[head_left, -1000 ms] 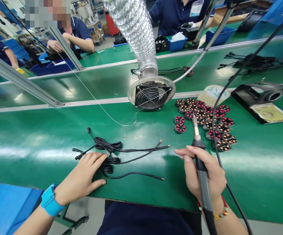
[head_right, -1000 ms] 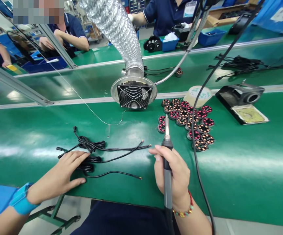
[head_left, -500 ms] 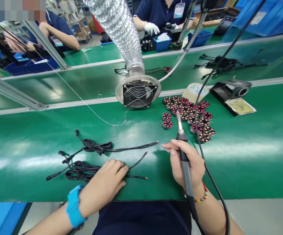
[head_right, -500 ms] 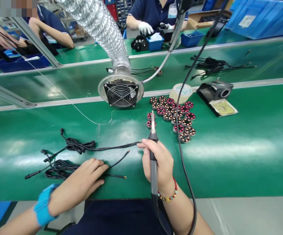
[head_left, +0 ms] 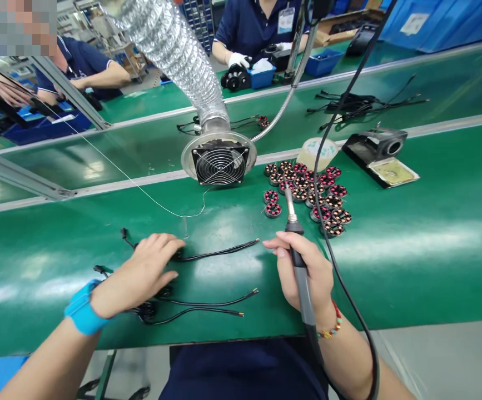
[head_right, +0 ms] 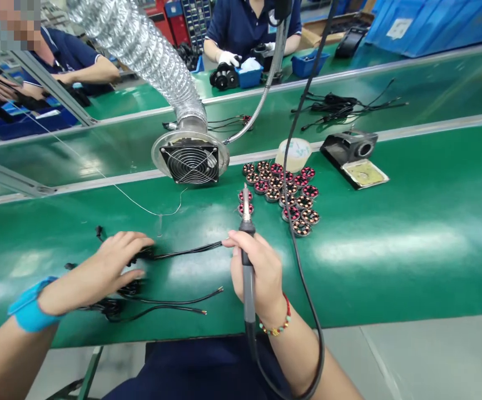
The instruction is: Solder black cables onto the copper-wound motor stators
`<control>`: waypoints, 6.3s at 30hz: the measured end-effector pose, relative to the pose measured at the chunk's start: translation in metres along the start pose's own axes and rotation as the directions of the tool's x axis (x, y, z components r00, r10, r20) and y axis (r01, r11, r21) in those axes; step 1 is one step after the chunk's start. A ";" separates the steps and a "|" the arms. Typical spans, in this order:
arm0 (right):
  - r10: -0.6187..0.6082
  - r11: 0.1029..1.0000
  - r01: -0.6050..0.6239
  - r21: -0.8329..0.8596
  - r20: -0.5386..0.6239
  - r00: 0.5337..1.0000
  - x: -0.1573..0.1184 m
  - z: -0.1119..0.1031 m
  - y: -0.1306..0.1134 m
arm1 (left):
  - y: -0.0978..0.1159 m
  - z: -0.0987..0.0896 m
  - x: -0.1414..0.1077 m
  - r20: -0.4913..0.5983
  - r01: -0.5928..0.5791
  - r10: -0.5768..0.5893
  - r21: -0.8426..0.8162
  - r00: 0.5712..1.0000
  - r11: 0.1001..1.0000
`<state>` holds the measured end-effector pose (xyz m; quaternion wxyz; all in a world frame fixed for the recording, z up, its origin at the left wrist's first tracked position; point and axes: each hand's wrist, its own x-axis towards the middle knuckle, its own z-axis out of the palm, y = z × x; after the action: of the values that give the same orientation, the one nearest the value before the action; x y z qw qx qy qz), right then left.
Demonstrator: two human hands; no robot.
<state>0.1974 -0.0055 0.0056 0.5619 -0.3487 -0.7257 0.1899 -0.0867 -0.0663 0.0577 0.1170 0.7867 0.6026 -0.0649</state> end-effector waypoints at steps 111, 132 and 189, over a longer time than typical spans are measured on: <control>0.080 0.959 0.068 -0.274 0.495 0.865 0.022 0.039 0.041 | 0.027 0.014 0.116 0.051 0.076 -0.059 -0.808 0.997 0.585; 0.006 0.943 0.192 -0.271 0.592 0.806 0.025 0.039 0.037 | 0.034 0.014 0.117 0.110 0.135 -0.080 -0.881 0.991 0.454; 0.359 0.616 -0.575 0.538 0.459 0.813 0.021 0.043 0.029 | 0.023 0.002 0.105 0.187 0.097 0.124 -0.847 0.975 0.522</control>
<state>0.1624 0.0345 -0.0124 0.4572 -0.2740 -0.5711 0.6244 -0.0368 0.0252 0.0332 0.5542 0.6208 0.5337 0.1507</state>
